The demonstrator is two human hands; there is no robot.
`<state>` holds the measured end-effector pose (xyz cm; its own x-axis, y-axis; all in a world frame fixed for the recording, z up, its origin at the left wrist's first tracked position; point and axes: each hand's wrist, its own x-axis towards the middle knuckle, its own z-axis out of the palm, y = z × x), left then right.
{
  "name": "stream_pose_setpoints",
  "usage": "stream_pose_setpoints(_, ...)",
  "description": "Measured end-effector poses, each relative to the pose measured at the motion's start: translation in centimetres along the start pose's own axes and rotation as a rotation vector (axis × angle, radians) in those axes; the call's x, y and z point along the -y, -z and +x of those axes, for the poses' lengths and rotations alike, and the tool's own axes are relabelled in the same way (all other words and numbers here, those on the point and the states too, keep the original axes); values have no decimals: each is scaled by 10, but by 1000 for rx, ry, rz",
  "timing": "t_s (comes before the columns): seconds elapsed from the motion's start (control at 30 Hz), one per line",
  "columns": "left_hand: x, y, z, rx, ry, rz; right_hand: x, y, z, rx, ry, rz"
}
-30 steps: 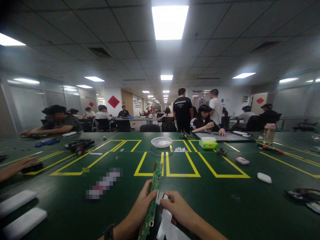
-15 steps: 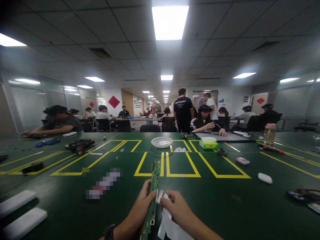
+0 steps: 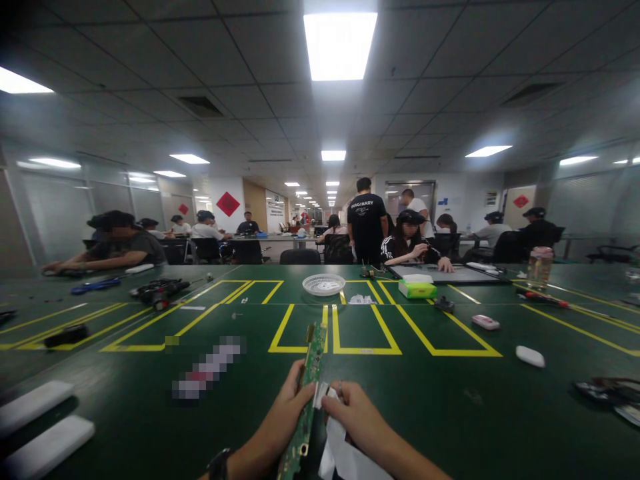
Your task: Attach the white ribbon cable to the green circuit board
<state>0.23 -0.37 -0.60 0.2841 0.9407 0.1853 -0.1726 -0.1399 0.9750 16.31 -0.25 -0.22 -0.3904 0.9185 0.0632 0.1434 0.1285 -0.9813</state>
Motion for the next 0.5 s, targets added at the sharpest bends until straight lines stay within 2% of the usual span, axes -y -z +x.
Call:
stream_pose_setpoints(0.1,-2,0,-2,73,8,18,3,1,-1,27,43,7)
stream_pose_setpoints(0.2,-1,1,-2,96,38,-11,5,1,-2,55,67,59)
stream_pose_setpoints(0.33,4,2,1,47,35,-44,2,1,-1,61,70,109)
stream_pose_setpoints(0.5,6,2,2,-19,71,-58,-8,2,2,33,-2,81)
